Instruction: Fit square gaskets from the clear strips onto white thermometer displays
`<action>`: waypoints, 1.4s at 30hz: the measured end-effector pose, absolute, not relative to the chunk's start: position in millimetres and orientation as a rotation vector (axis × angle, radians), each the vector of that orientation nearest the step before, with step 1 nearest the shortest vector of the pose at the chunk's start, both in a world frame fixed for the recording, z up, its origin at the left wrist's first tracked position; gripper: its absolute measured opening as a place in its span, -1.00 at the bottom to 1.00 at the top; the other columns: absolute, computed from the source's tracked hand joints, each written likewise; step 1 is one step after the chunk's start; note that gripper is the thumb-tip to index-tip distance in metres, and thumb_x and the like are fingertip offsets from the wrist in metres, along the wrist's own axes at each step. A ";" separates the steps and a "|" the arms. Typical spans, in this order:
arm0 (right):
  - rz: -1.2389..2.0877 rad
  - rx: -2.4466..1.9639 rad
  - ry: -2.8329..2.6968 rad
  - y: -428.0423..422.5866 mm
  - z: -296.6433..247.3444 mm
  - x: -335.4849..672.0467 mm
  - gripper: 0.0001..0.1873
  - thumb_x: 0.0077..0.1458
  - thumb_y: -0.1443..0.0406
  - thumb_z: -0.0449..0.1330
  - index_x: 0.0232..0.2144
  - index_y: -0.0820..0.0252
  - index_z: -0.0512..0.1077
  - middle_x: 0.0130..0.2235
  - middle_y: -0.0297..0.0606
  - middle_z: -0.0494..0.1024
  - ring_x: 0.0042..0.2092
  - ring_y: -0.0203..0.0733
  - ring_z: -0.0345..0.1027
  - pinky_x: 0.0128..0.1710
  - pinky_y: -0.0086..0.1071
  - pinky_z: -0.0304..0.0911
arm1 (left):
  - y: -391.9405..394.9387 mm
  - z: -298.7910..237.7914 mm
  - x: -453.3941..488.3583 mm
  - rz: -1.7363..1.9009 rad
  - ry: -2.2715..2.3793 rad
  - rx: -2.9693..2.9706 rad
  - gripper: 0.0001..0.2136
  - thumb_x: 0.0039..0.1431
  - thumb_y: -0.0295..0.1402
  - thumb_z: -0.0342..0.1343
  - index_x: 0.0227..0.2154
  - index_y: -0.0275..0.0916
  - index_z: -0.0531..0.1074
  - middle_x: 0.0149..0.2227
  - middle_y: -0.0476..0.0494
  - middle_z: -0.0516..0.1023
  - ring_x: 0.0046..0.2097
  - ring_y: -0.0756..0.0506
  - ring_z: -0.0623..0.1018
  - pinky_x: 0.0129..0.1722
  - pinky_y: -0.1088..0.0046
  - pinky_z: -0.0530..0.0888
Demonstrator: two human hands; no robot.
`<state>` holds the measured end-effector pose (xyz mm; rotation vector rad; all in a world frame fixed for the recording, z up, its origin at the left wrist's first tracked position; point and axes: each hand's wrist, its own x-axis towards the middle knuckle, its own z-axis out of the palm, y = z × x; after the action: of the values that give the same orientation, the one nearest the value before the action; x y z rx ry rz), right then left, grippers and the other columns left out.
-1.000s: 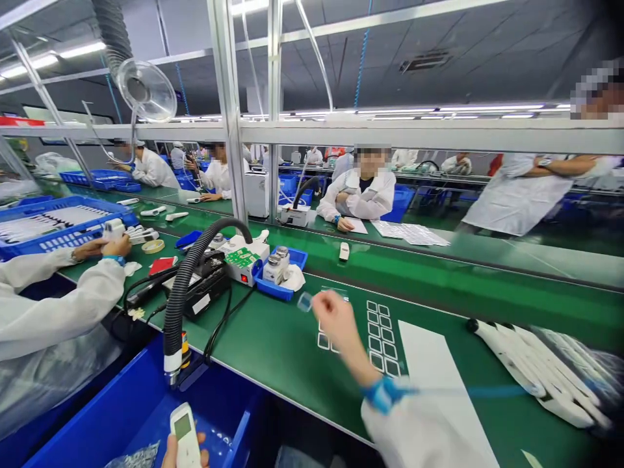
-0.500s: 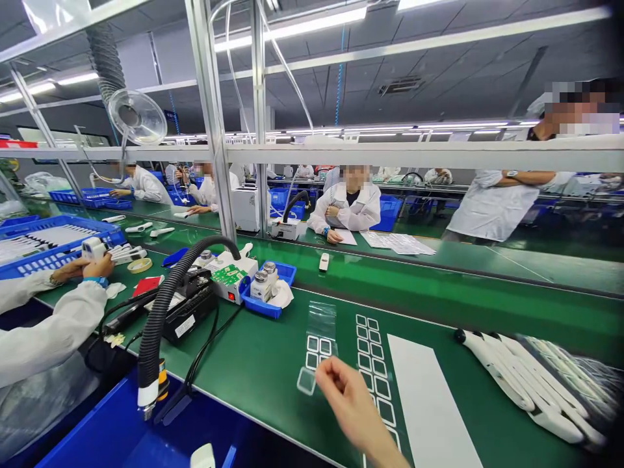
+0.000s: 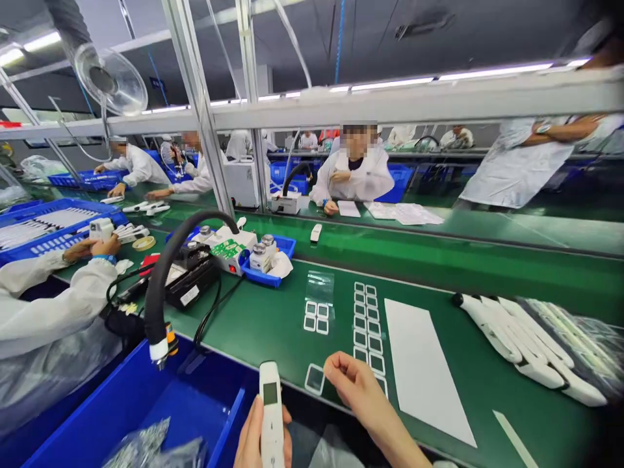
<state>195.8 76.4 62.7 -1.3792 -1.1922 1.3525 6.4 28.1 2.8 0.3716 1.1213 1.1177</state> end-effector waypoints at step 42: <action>1.724 -1.386 -0.680 5.2 51.1 222.1 -0.65 -0.11 0.11 0.31 -0.61 0.15 0.26 -0.74 -0.62 0.01 -0.68 -0.51 -0.34 -0.64 -0.45 -0.41 | 3.2 28.8 13.2 1.005 1.152 0.404 -0.51 0.18 0.10 0.06 -0.26 -0.31 0.48 -0.59 -0.09 0.40 -0.55 0.00 0.31 -0.55 0.54 0.27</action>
<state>222.1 5.2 51.1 -1.3864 -0.6799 1.7245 13.2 3.2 28.8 0.4040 1.1522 1.0053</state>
